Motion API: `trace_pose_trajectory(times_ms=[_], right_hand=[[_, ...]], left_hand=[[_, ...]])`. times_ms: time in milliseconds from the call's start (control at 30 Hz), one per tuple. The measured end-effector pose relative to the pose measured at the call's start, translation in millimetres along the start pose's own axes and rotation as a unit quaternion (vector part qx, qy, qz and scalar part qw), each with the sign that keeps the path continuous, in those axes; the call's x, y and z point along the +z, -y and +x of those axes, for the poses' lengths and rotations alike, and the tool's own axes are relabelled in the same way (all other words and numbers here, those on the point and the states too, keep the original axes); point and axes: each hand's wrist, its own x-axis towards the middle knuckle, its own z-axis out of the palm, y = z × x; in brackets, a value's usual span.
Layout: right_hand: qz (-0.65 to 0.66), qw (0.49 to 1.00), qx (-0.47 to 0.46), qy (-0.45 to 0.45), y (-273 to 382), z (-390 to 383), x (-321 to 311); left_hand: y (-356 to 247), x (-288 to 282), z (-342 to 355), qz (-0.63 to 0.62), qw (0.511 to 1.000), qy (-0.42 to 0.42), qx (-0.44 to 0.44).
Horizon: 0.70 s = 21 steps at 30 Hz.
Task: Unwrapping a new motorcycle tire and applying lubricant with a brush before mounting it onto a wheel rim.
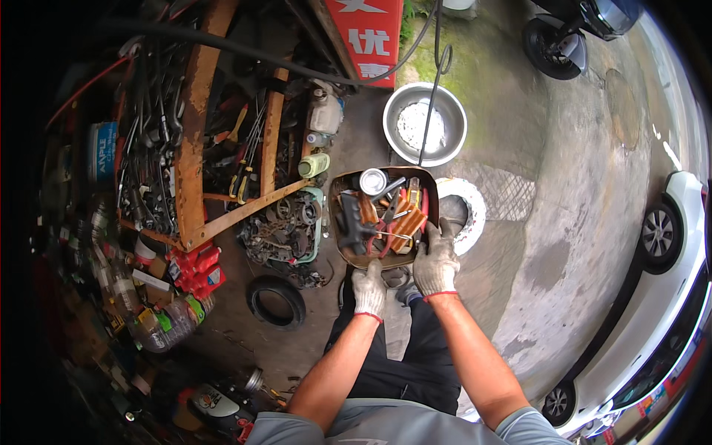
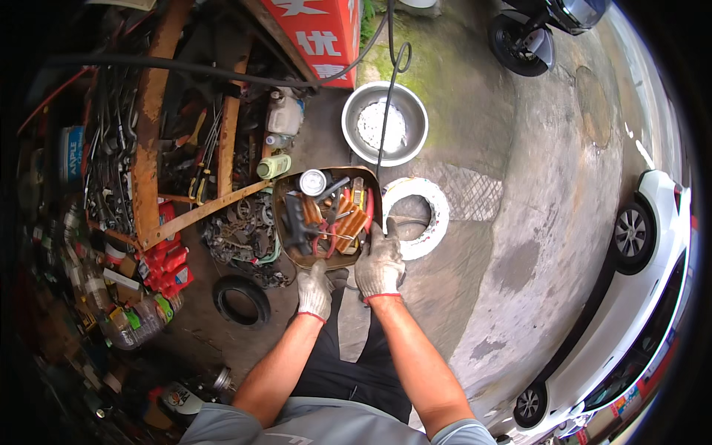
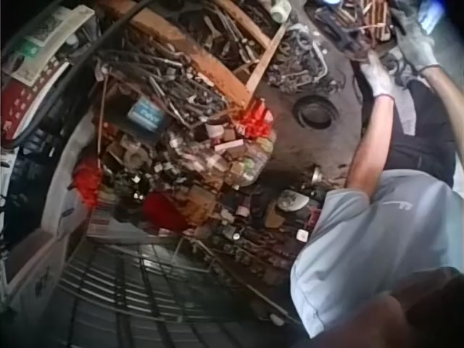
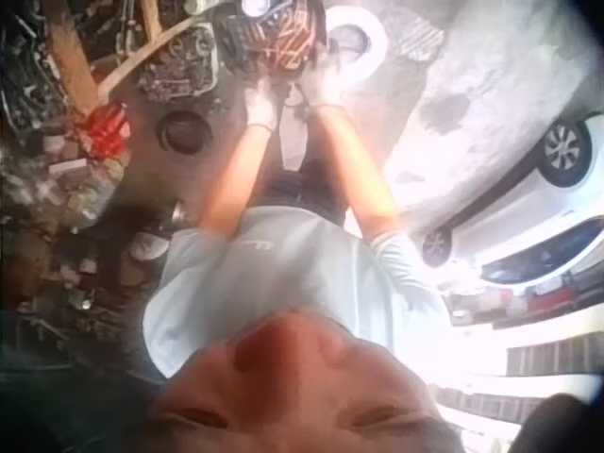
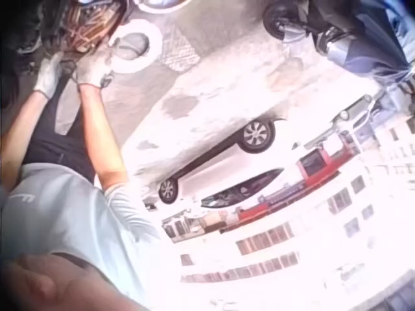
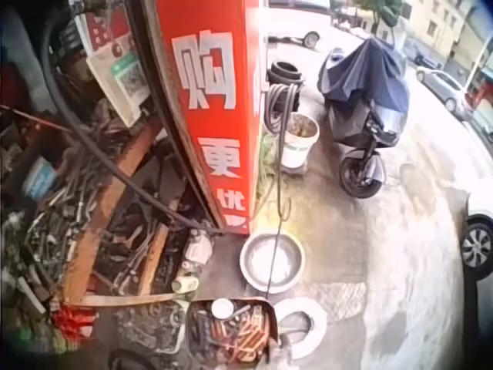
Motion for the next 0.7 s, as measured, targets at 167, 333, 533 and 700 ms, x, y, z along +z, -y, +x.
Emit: trace_pose_trajectory(times_ms=[167,333,533,700], right_hand=[[0.1,0.994,0.016,-0.042,0,7,-3],[0.179,0.977,-0.04,-0.105,6,7,-12],[0.116,0.983,-0.126,-0.061,11,1,-24],[0.065,0.988,-0.079,-0.117,19,0,-27]], left_hand=[[6,11,-7,0.008,1.0,-0.025,0.004],[17,19,-11,-0.068,0.997,-0.029,0.017],[14,4,-16,-0.007,1.0,0.006,0.0],[19,9,-25,-0.024,1.0,-0.015,0.005]])
